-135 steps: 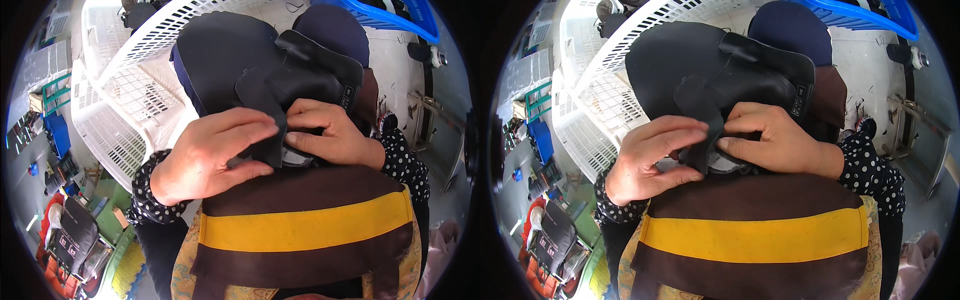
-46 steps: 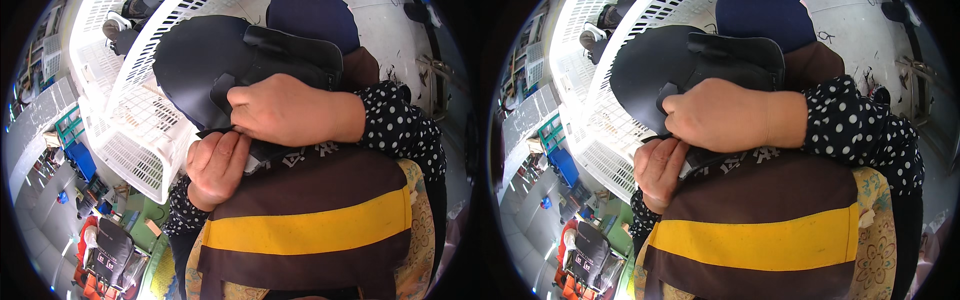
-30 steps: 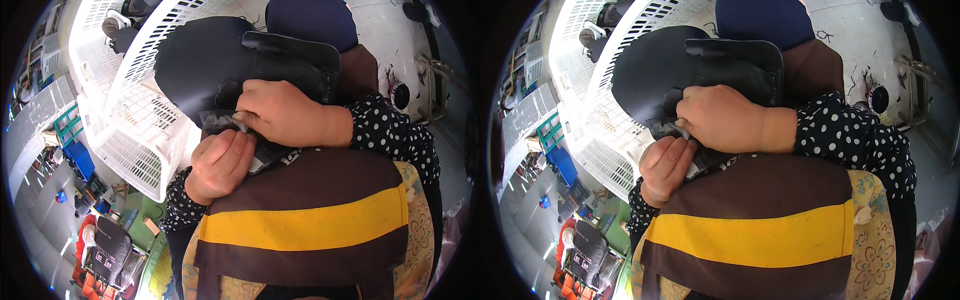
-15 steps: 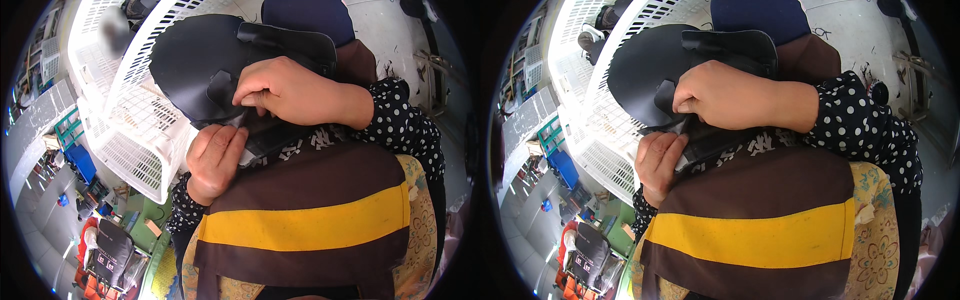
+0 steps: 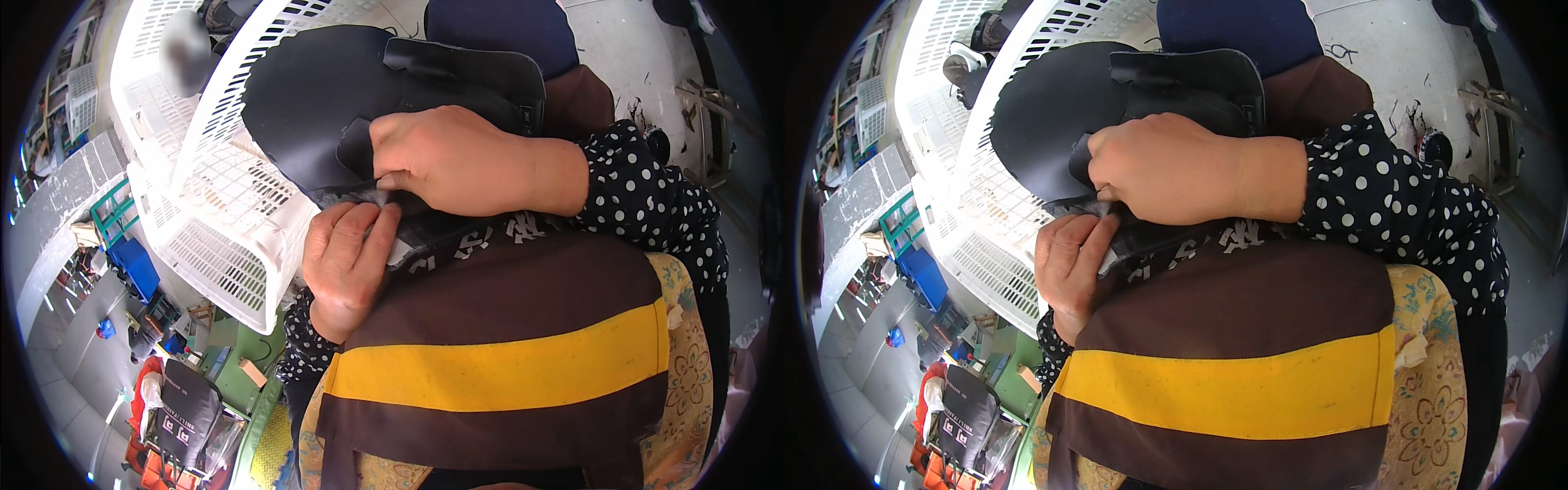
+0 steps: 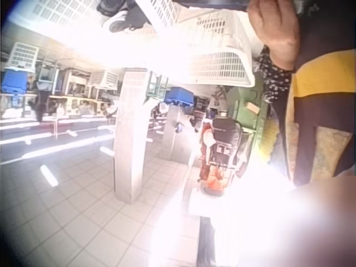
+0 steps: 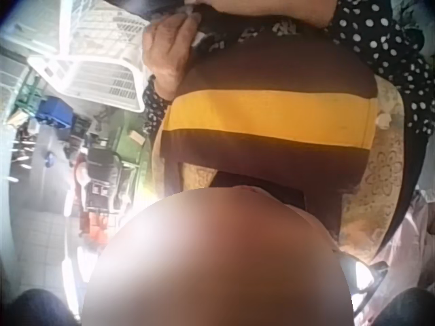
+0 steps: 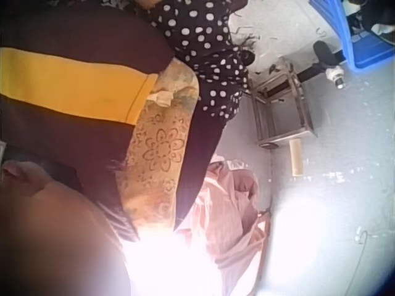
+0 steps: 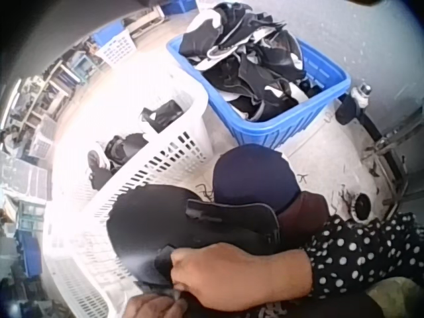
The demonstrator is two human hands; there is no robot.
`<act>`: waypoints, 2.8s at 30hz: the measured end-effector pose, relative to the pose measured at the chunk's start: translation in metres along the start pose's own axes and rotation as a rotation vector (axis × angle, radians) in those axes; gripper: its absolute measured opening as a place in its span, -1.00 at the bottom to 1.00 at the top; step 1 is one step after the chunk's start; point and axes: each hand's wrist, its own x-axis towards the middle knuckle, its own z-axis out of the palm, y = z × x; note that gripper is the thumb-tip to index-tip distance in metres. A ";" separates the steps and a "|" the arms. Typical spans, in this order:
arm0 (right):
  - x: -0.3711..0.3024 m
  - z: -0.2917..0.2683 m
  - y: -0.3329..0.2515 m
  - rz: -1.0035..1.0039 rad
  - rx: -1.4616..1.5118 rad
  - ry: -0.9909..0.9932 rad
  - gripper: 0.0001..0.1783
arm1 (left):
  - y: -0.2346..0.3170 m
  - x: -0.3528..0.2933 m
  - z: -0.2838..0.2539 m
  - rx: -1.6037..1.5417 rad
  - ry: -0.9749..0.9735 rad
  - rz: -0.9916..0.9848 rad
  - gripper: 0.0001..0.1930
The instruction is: The person sits on the floor and inspects black shoes one by one, turning them over and checking the interior and exterior. The person places inspected shoes into a white basket and continues with the next shoe.
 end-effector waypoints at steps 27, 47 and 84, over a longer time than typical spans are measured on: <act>-0.004 0.001 0.005 0.011 0.144 0.021 -0.78 | -0.011 0.007 0.003 -0.087 -0.026 0.268 -0.71; 0.004 -0.019 -0.005 -0.205 -0.204 -0.162 -0.80 | -0.009 0.010 0.000 -0.083 -0.015 0.276 -0.68; -0.010 0.004 0.000 0.288 0.350 0.030 -0.74 | 0.001 0.003 0.004 -0.156 -0.058 0.060 -0.67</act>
